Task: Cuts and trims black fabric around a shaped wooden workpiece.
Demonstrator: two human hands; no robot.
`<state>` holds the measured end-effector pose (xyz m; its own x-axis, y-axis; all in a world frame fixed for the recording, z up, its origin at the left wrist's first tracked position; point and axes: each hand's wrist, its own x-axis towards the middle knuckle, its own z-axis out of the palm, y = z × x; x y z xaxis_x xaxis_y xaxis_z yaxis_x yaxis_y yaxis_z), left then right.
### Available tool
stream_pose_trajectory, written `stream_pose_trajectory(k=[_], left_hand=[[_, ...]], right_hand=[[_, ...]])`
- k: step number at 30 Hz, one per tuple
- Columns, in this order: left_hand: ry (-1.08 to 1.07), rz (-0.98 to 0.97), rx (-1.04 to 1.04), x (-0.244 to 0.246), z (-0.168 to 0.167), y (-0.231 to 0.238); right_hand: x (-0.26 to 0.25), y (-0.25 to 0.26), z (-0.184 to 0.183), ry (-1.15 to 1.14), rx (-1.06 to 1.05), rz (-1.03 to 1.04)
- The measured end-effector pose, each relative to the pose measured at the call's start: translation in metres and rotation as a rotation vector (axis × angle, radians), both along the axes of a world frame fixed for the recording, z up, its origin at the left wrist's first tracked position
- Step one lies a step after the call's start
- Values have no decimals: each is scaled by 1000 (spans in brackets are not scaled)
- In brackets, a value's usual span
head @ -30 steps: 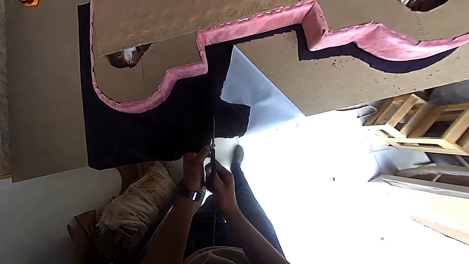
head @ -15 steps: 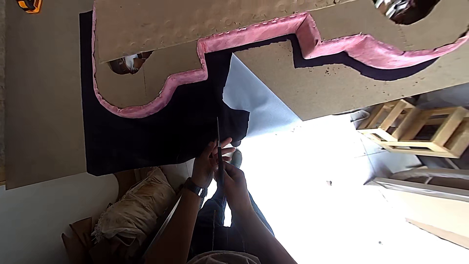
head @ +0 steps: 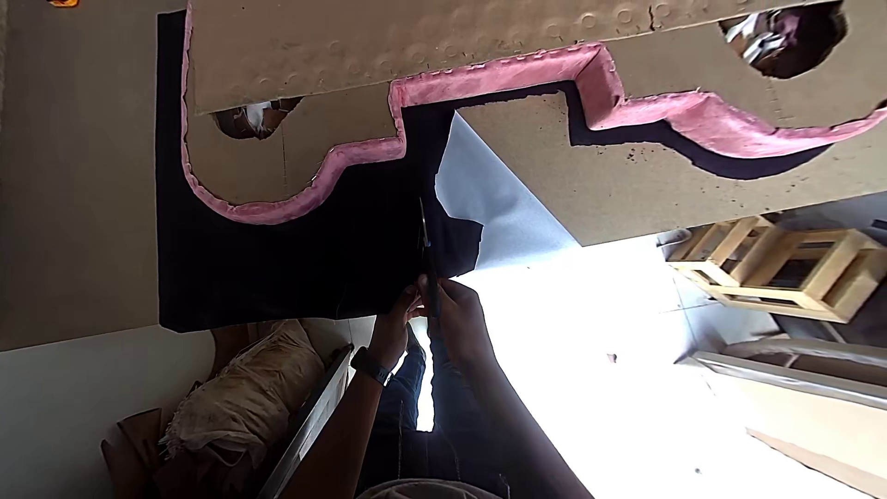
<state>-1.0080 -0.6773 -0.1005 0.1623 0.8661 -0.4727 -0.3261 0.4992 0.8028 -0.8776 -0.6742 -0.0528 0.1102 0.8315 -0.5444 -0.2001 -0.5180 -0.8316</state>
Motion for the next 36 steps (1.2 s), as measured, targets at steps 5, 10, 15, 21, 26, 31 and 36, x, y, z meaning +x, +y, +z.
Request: stream_pose_trajectory(k=[5, 10, 15, 21, 26, 31, 36], left_hand=[[40, -9, -3, 1, 7, 2], [7, -75, 41, 0, 11, 3], [-41, -117, 79, 0, 15, 4], [-25, -156, 78, -1, 14, 5], [-21, -155, 67, -1, 15, 5], [-19, -162, 79, -1, 14, 4], [-29, -141, 77, -1, 15, 6]], right_hand=[[5, 27, 5, 7, -18, 24], [9, 55, 4, 23, 10, 11], [16, 84, 0, 96, 40, -9], [22, 112, -1, 103, 37, -4], [22, 139, -2, 63, 26, -1], [21, 164, -2, 88, 40, -30], [16, 179, -2, 103, 74, -56]])
